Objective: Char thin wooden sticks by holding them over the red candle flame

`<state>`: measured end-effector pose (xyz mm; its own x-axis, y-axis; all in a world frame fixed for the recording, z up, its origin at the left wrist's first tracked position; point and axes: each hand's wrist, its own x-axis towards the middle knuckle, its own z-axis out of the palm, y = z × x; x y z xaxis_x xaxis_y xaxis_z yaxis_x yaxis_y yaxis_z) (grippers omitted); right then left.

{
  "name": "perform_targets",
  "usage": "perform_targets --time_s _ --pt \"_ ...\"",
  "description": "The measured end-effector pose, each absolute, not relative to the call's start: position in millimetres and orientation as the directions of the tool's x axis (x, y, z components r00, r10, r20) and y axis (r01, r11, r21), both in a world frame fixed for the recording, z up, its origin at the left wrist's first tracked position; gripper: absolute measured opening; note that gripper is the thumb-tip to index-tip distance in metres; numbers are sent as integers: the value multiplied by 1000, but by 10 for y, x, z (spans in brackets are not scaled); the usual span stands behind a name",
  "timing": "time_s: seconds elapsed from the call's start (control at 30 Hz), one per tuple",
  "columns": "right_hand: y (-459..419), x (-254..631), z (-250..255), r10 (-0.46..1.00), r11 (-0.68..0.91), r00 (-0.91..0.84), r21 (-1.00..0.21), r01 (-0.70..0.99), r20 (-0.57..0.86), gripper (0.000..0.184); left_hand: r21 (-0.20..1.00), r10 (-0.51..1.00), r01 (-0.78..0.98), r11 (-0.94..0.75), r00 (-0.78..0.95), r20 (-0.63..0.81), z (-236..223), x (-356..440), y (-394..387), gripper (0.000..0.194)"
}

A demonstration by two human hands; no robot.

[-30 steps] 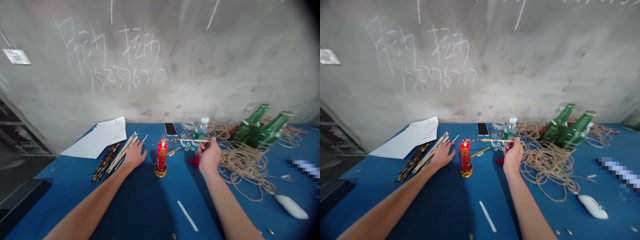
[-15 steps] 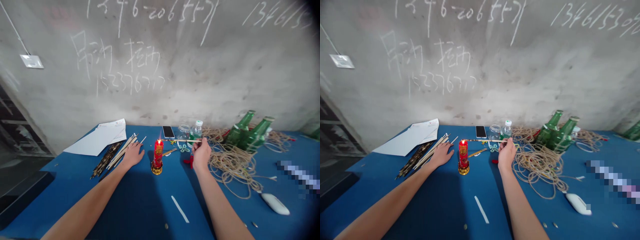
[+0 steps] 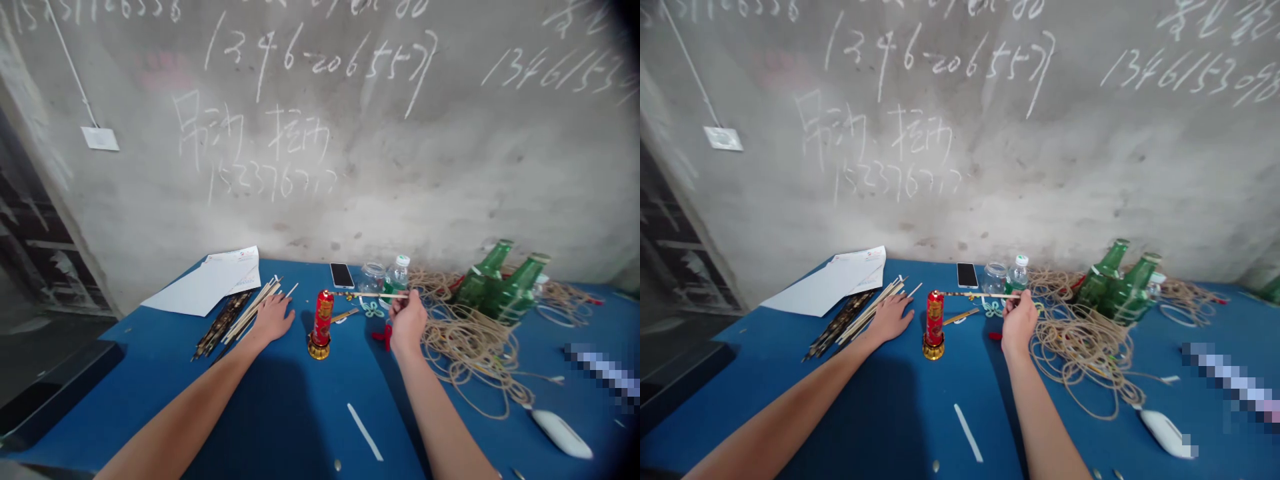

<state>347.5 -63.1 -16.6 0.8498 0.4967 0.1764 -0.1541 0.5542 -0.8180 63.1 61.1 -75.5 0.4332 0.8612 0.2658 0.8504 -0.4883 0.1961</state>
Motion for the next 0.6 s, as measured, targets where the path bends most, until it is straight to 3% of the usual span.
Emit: perform_targets --time_s 0.6 --pt "-628 3469 -176 495 553 854 -817 -165 162 43 180 834 823 -539 492 249 -801 604 658 54"
